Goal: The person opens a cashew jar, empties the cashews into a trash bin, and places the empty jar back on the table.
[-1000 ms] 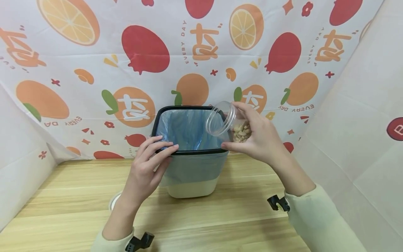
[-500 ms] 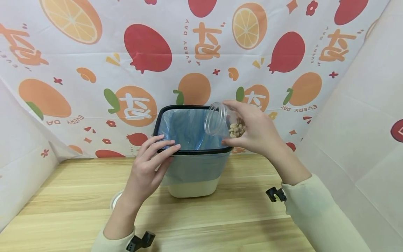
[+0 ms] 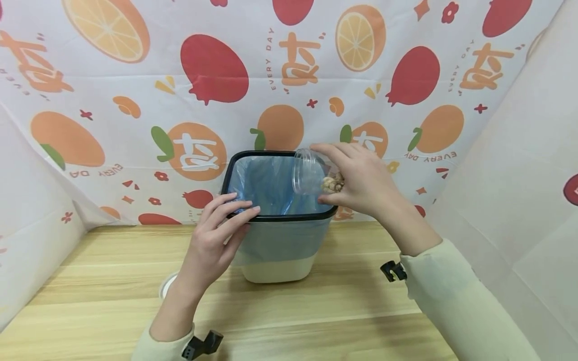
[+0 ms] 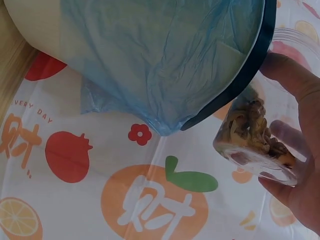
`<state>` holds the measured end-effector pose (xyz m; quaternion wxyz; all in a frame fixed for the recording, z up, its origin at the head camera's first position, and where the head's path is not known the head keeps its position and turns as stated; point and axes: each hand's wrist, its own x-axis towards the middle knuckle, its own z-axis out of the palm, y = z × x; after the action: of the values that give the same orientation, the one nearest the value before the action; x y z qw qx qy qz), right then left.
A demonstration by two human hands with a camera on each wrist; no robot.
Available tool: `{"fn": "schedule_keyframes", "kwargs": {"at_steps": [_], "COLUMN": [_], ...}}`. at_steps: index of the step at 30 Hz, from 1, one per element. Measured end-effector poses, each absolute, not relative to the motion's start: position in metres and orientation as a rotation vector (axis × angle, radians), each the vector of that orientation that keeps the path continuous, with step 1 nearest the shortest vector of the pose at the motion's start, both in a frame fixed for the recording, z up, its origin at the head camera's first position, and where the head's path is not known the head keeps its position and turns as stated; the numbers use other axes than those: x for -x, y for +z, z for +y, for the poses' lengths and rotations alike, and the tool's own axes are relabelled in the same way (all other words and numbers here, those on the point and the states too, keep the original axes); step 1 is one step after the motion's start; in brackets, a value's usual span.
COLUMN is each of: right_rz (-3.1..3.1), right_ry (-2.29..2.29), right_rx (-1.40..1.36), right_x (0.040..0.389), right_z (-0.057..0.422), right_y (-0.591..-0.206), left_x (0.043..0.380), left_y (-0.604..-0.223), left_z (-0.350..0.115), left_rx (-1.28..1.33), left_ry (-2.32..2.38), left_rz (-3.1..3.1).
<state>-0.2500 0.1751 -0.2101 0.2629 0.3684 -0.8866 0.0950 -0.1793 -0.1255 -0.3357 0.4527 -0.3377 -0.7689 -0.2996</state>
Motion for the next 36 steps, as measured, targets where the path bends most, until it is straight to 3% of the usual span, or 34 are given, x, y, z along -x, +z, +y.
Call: {"fn": "schedule_keyframes", "kwargs": {"at_steps": [36], "right_rz": [-2.159], "right_ry": [0.086], "right_rx": [-1.143], "right_x": [0.258], "right_z": [0.163], "right_y": [-0.208], "left_x": [0.178], "left_y": [-0.334], "left_z": [-0.124], "left_rx": [0.836], "left_ry": [-0.751], "left_rz": [-1.871]}}
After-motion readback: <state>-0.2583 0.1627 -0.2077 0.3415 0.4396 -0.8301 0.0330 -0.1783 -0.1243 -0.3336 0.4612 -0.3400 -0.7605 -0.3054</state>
